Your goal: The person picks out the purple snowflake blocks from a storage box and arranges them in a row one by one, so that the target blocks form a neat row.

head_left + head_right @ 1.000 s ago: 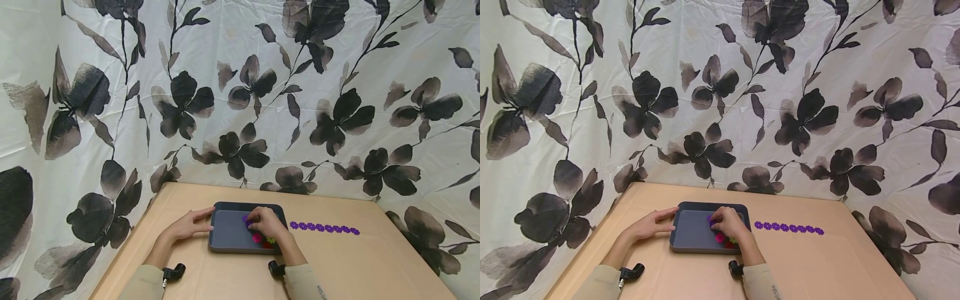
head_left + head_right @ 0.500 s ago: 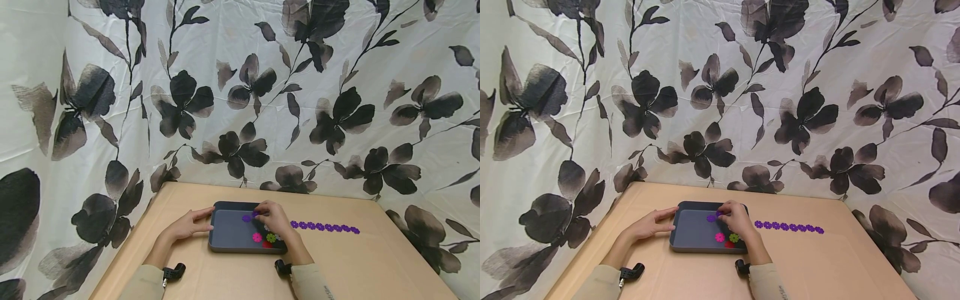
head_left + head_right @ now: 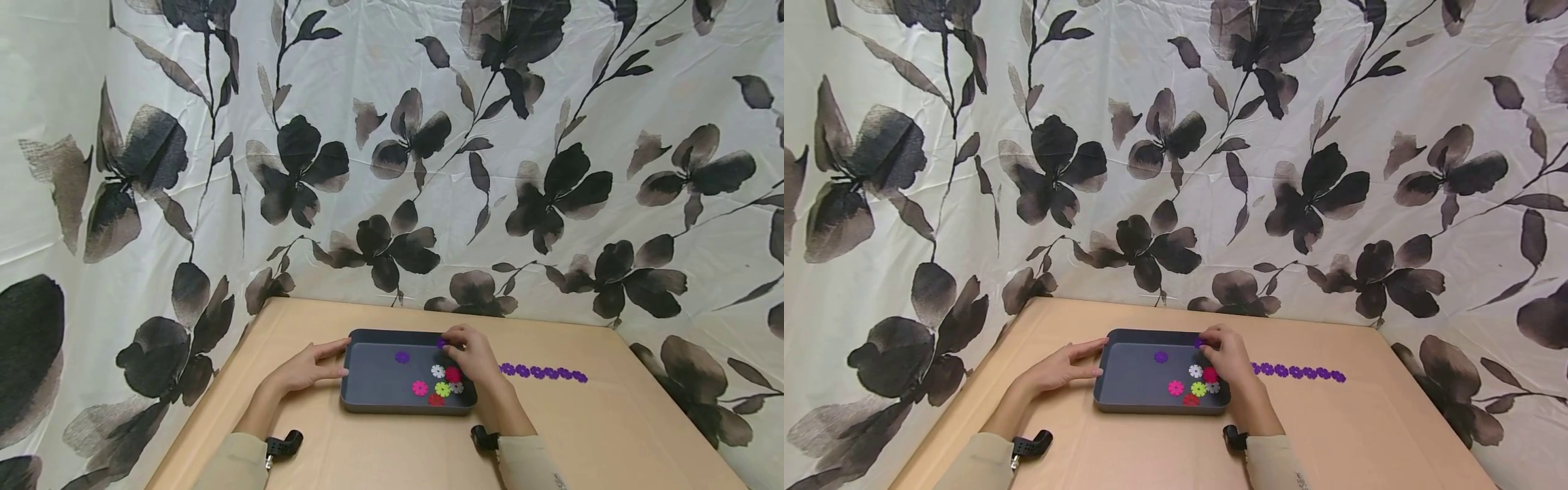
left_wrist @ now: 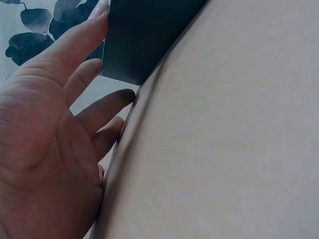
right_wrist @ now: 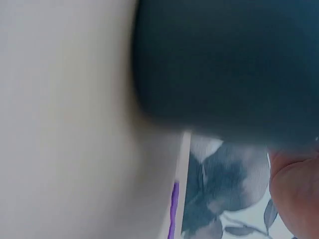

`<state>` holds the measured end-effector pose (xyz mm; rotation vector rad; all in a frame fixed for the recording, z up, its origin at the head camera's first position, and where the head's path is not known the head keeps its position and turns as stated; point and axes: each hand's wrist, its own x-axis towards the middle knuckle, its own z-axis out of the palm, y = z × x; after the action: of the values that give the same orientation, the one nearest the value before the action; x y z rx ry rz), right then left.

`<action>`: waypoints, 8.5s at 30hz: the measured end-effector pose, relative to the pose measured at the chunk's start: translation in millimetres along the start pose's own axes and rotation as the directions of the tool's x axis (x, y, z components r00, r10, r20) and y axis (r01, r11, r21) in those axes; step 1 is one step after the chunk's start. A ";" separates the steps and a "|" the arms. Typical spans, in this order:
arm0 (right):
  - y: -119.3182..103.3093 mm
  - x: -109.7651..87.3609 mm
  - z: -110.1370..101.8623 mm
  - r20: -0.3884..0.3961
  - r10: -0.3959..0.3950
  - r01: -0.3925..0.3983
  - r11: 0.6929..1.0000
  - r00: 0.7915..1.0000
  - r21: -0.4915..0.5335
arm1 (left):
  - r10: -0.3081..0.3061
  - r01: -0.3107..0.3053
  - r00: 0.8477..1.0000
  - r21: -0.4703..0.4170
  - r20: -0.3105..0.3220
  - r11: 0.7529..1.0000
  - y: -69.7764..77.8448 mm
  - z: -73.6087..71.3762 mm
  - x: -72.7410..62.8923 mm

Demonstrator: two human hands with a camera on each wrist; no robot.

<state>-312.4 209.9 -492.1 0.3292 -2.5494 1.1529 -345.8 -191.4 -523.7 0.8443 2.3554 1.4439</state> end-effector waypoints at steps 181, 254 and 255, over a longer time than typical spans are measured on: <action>-33.0 11.1 82.1 0.221 0.006 0.023 0.991 0.975 -0.128 | -0.009 0.009 1.000 0.005 -0.023 1.000 -2.1 5.2 1.6; 133.7 -42.5 -147.8 -0.458 0.351 -0.378 0.925 0.817 0.035 | 0.001 -0.001 1.000 0.018 -0.031 1.000 0.9 10.7 6.9; 137.1 -44.9 -152.3 -0.459 0.367 -0.394 0.918 0.809 0.038 | 0.001 0.000 0.999 0.022 -0.036 1.000 1.3 10.9 7.1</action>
<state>-287.4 417.6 -508.3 -0.4511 -2.2612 1.1150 -345.7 -178.9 -527.2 0.8309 2.4022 1.4476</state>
